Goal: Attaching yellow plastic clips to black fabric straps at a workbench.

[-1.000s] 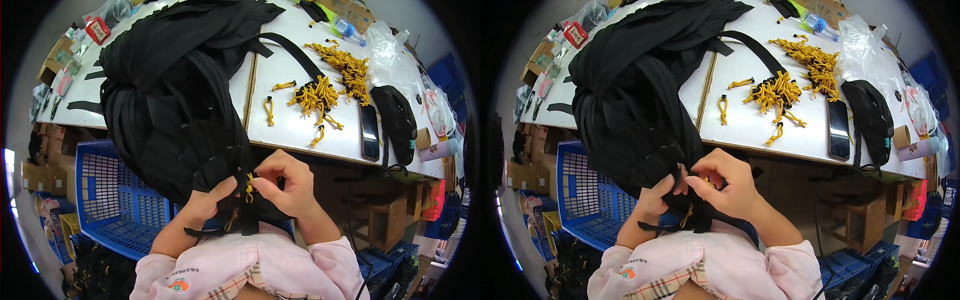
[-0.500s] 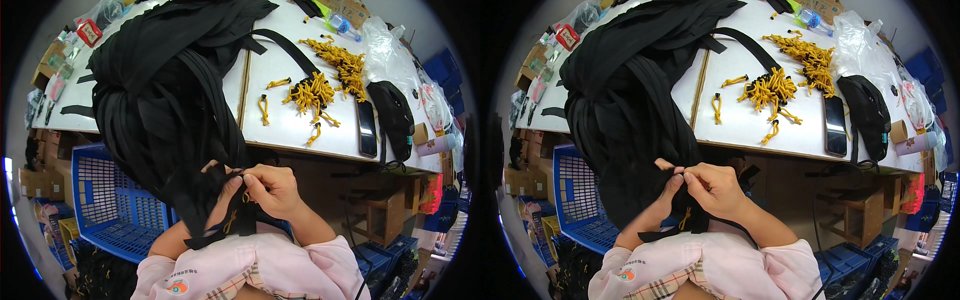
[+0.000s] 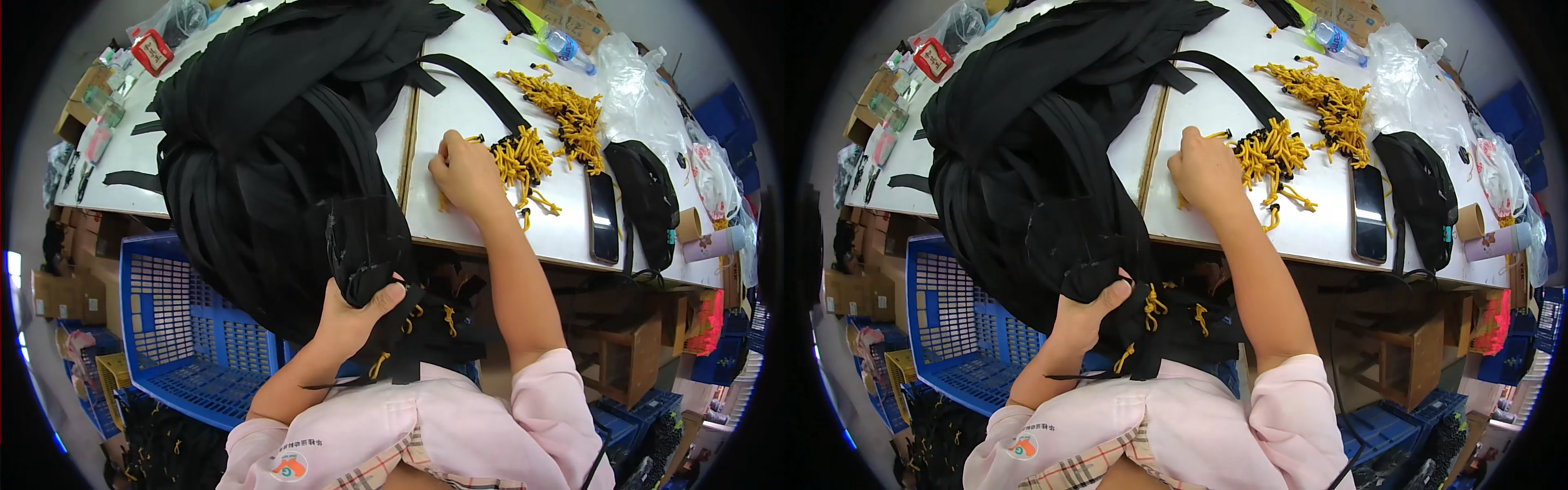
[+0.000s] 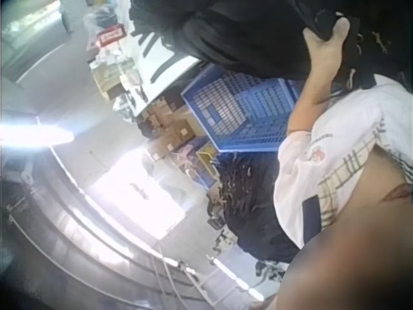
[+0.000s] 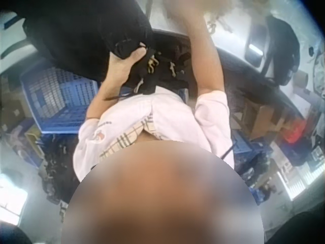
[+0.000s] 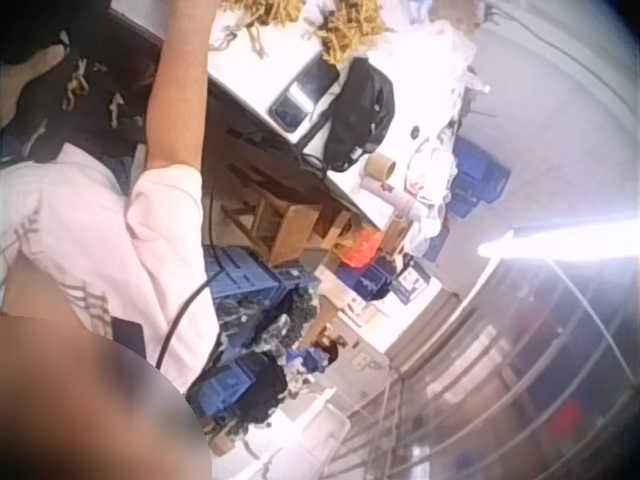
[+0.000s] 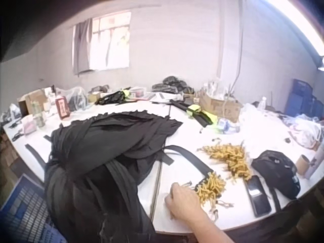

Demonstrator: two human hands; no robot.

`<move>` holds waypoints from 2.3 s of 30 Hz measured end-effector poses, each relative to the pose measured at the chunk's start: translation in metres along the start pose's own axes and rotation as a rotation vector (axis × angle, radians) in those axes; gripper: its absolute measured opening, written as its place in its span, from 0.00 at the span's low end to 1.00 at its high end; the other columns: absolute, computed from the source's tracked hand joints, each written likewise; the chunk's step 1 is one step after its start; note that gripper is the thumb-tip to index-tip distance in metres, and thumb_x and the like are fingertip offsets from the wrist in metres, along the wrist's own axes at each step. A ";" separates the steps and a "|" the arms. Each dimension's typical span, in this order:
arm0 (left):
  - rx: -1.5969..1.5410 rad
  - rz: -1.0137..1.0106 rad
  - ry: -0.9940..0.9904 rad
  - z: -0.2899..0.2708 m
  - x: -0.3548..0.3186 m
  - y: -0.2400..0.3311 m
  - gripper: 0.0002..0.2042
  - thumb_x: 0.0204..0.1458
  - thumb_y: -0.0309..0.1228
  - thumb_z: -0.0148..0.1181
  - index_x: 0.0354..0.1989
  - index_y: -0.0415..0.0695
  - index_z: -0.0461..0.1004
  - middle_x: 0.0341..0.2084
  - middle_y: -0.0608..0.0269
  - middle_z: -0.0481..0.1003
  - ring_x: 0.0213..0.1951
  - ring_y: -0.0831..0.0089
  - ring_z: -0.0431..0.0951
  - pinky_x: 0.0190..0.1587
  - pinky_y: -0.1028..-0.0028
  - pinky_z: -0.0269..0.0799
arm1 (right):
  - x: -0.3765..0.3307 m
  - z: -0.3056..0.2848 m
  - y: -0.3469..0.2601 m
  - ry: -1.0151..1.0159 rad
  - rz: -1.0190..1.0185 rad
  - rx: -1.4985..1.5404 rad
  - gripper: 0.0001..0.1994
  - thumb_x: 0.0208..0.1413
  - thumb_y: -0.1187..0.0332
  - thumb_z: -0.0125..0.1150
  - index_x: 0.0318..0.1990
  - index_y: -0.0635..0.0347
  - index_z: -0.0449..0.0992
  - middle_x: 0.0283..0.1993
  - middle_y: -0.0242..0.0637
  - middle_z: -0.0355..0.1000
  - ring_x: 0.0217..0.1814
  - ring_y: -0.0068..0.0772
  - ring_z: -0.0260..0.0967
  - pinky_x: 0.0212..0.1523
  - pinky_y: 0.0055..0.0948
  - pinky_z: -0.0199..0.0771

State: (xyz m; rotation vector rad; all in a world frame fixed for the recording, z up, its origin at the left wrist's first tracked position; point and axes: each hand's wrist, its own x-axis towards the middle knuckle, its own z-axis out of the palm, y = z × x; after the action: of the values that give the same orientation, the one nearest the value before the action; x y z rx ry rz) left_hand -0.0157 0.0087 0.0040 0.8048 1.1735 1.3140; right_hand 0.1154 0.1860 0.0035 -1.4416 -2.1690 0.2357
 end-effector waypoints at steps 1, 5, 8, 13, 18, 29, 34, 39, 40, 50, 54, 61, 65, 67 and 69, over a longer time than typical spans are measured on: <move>-0.028 -0.066 -0.013 0.002 0.000 0.003 0.08 0.44 0.29 0.59 0.30 0.39 0.70 0.25 0.70 0.70 0.28 0.83 0.68 0.33 0.83 0.65 | 0.003 -0.001 0.003 -0.070 -0.042 -0.101 0.06 0.46 0.72 0.51 0.29 0.67 0.69 0.16 0.40 0.65 0.14 0.26 0.62 0.20 0.21 0.61; -0.023 -0.093 -0.076 -0.011 -0.002 -0.002 0.09 0.44 0.29 0.58 0.33 0.39 0.70 0.28 0.68 0.71 0.31 0.82 0.69 0.36 0.81 0.66 | -0.030 -0.022 -0.018 0.003 0.074 0.548 0.07 0.48 0.72 0.50 0.31 0.67 0.70 0.18 0.37 0.66 0.18 0.22 0.64 0.21 0.18 0.63; 0.005 0.023 0.020 -0.002 -0.003 -0.003 0.09 0.45 0.28 0.57 0.34 0.39 0.70 0.28 0.68 0.71 0.32 0.81 0.69 0.38 0.80 0.66 | -0.081 -0.039 -0.056 -0.133 0.200 1.046 0.05 0.48 0.75 0.52 0.31 0.68 0.71 0.22 0.36 0.67 0.21 0.20 0.64 0.23 0.17 0.65; -0.032 0.110 0.010 0.013 -0.004 0.007 0.08 0.43 0.18 0.54 0.34 0.36 0.71 0.32 0.64 0.71 0.35 0.78 0.70 0.40 0.80 0.66 | -0.105 -0.028 -0.055 0.233 -0.381 0.665 0.08 0.36 0.83 0.59 0.28 0.67 0.71 0.24 0.38 0.67 0.23 0.28 0.64 0.23 0.19 0.65; 0.120 0.268 -0.038 0.007 -0.007 0.001 0.07 0.47 0.25 0.53 0.35 0.38 0.69 0.30 0.68 0.70 0.32 0.80 0.69 0.37 0.82 0.66 | -0.111 -0.026 -0.056 0.280 -0.388 0.684 0.08 0.34 0.80 0.62 0.26 0.64 0.72 0.23 0.36 0.67 0.23 0.31 0.64 0.24 0.23 0.65; 0.334 0.355 0.054 0.010 -0.015 0.008 0.09 0.48 0.25 0.52 0.37 0.37 0.66 0.31 0.65 0.68 0.34 0.79 0.68 0.38 0.82 0.63 | -0.137 -0.019 -0.062 0.123 -0.013 1.080 0.08 0.41 0.78 0.58 0.32 0.67 0.69 0.26 0.37 0.66 0.23 0.21 0.63 0.23 0.16 0.63; 0.068 0.231 -0.001 0.011 -0.017 0.012 0.10 0.48 0.26 0.51 0.38 0.37 0.67 0.32 0.63 0.69 0.35 0.78 0.68 0.41 0.81 0.64 | -0.135 -0.029 -0.064 -0.142 0.199 1.463 0.03 0.44 0.79 0.54 0.28 0.66 0.68 0.23 0.29 0.64 0.21 0.15 0.59 0.19 0.14 0.59; -0.050 0.149 -0.112 0.000 -0.013 0.006 0.10 0.49 0.28 0.51 0.39 0.38 0.68 0.34 0.63 0.70 0.36 0.78 0.69 0.41 0.81 0.64 | -0.124 -0.036 -0.047 -0.565 0.485 1.857 0.03 0.44 0.78 0.55 0.25 0.64 0.67 0.21 0.27 0.62 0.19 0.13 0.56 0.17 0.12 0.55; 0.097 0.208 -0.127 0.000 -0.014 0.008 0.11 0.49 0.29 0.51 0.39 0.38 0.68 0.34 0.63 0.70 0.37 0.78 0.69 0.42 0.80 0.64 | -0.124 -0.036 -0.046 -0.621 0.508 1.850 0.04 0.44 0.77 0.55 0.24 0.63 0.66 0.21 0.27 0.62 0.18 0.12 0.55 0.17 0.11 0.54; 0.306 0.213 -0.074 0.009 -0.017 0.027 0.10 0.48 0.29 0.52 0.36 0.38 0.69 0.30 0.63 0.66 0.34 0.75 0.66 0.39 0.79 0.62 | -0.140 -0.021 -0.053 -0.136 -0.126 1.167 0.03 0.49 0.75 0.50 0.28 0.66 0.67 0.23 0.30 0.63 0.20 0.14 0.53 0.20 0.14 0.51; 0.515 0.458 -0.174 -0.003 -0.011 0.016 0.09 0.48 0.30 0.53 0.36 0.38 0.68 0.29 0.62 0.66 0.33 0.76 0.66 0.37 0.79 0.62 | -0.143 -0.018 -0.052 -0.133 -0.126 1.232 0.04 0.49 0.74 0.51 0.27 0.66 0.68 0.22 0.30 0.63 0.20 0.15 0.53 0.20 0.15 0.52; 0.188 0.141 -0.105 0.004 -0.015 0.017 0.10 0.49 0.34 0.53 0.31 0.38 0.70 0.24 0.67 0.67 0.27 0.81 0.67 0.31 0.82 0.63 | -0.144 -0.012 -0.051 0.116 -0.225 1.061 0.03 0.46 0.75 0.54 0.28 0.65 0.68 0.21 0.32 0.63 0.19 0.18 0.55 0.18 0.17 0.54; 0.333 0.369 -0.061 0.000 -0.011 0.002 0.09 0.49 0.34 0.51 0.27 0.40 0.67 0.26 0.66 0.66 0.24 0.81 0.62 0.27 0.82 0.58 | -0.118 -0.035 -0.058 0.006 -0.232 0.985 0.04 0.41 0.77 0.58 0.26 0.66 0.69 0.18 0.32 0.62 0.17 0.19 0.54 0.17 0.18 0.53; 0.340 0.418 -0.049 0.005 -0.010 0.008 0.09 0.50 0.34 0.51 0.26 0.40 0.66 0.25 0.67 0.66 0.22 0.83 0.61 0.24 0.84 0.56 | -0.116 -0.041 -0.052 -0.287 -0.135 1.089 0.05 0.40 0.75 0.60 0.23 0.65 0.70 0.18 0.33 0.63 0.15 0.20 0.53 0.16 0.17 0.52; 0.306 0.366 0.044 0.004 -0.010 0.013 0.09 0.49 0.35 0.52 0.27 0.41 0.68 0.23 0.68 0.66 0.22 0.83 0.63 0.24 0.83 0.58 | -0.126 -0.037 -0.044 -0.493 -0.246 1.038 0.06 0.40 0.72 0.60 0.23 0.65 0.70 0.18 0.34 0.62 0.15 0.23 0.55 0.16 0.20 0.54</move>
State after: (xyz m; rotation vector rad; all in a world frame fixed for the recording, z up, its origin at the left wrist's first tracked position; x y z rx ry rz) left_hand -0.0147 0.0014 0.0186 1.2652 1.3241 1.4706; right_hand 0.1360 0.0492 0.0127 -0.5366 -1.9794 1.4806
